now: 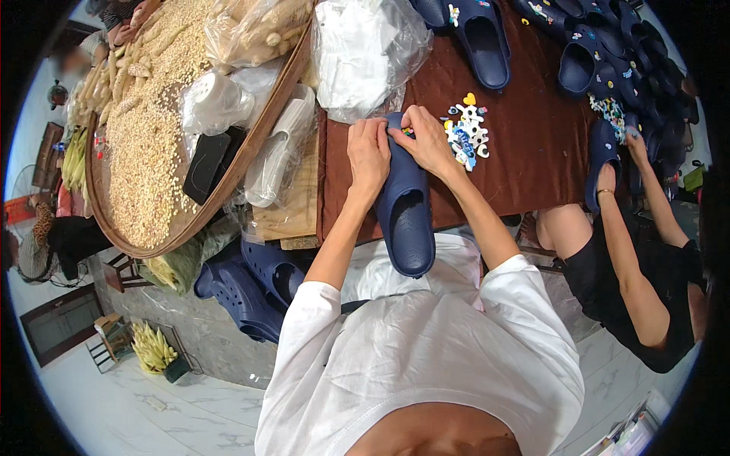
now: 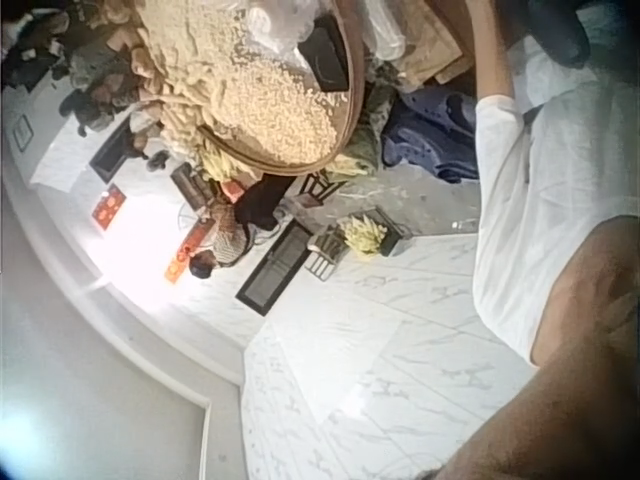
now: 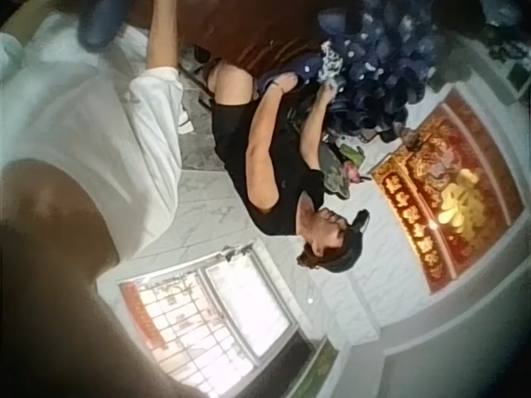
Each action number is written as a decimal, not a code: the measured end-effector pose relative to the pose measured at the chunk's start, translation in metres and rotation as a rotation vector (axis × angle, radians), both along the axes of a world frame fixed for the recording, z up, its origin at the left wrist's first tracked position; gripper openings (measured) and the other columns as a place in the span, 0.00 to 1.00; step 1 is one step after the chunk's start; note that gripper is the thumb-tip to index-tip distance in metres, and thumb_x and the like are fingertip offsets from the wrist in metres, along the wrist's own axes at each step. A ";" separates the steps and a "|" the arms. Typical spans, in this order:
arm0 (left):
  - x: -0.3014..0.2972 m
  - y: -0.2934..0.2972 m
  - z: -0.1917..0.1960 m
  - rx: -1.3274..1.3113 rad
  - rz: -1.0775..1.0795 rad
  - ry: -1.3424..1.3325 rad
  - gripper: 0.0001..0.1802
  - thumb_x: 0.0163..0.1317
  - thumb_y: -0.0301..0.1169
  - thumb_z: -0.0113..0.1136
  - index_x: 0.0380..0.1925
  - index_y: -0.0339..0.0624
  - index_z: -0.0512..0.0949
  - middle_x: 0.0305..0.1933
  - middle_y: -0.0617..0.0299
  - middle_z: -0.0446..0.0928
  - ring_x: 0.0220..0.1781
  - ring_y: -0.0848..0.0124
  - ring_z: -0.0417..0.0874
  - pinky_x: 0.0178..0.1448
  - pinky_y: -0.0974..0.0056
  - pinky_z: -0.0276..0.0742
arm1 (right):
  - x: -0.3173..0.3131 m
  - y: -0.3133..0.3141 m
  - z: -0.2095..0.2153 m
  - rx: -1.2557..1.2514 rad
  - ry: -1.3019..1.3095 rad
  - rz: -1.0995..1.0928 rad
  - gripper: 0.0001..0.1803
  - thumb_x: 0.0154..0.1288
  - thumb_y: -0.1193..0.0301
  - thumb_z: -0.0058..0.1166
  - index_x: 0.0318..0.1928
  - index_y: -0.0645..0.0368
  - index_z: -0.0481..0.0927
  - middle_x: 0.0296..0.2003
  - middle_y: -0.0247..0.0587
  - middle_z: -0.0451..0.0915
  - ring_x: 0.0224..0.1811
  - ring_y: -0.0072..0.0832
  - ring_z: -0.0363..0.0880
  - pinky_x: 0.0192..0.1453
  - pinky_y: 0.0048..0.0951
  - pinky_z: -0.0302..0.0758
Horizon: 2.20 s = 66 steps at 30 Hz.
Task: Applying small decorative charms to the holes of blue clog shoes at a workstation.
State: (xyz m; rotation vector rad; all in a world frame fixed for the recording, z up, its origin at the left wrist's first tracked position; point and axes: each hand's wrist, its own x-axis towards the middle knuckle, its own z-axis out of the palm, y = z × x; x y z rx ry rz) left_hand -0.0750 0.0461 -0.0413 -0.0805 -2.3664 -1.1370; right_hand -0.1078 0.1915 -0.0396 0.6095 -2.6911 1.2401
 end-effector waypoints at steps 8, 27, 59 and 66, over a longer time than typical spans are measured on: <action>0.000 -0.002 0.000 -0.028 -0.009 -0.031 0.06 0.66 0.22 0.56 0.40 0.36 0.81 0.38 0.48 0.77 0.42 0.51 0.77 0.48 0.52 0.74 | 0.000 -0.004 0.004 -0.048 0.009 0.046 0.15 0.61 0.71 0.65 0.30 0.61 0.69 0.27 0.43 0.73 0.29 0.38 0.75 0.34 0.37 0.72; -0.015 0.046 0.029 -0.073 -0.363 -0.132 0.07 0.63 0.26 0.60 0.39 0.41 0.85 0.36 0.48 0.80 0.38 0.49 0.83 0.43 0.50 0.79 | 0.023 0.091 -0.022 -0.079 0.039 -0.404 0.06 0.69 0.71 0.58 0.43 0.61 0.79 0.37 0.42 0.77 0.33 0.31 0.80 0.40 0.34 0.76; 0.068 -0.036 -0.003 0.509 -0.036 -0.625 0.18 0.63 0.39 0.69 0.38 0.36 0.75 0.27 0.63 0.78 0.25 0.75 0.77 0.31 0.66 0.73 | 0.013 -0.029 0.032 0.234 0.122 0.195 0.15 0.57 0.61 0.67 0.36 0.57 0.79 0.35 0.39 0.76 0.42 0.41 0.80 0.44 0.42 0.76; 0.070 -0.017 0.006 0.097 0.028 -0.471 0.13 0.68 0.32 0.58 0.40 0.35 0.69 0.38 0.45 0.73 0.37 0.49 0.78 0.41 0.47 0.75 | -0.001 -0.022 0.018 0.050 0.162 0.254 0.12 0.61 0.66 0.62 0.37 0.60 0.76 0.33 0.41 0.73 0.37 0.37 0.78 0.41 0.38 0.75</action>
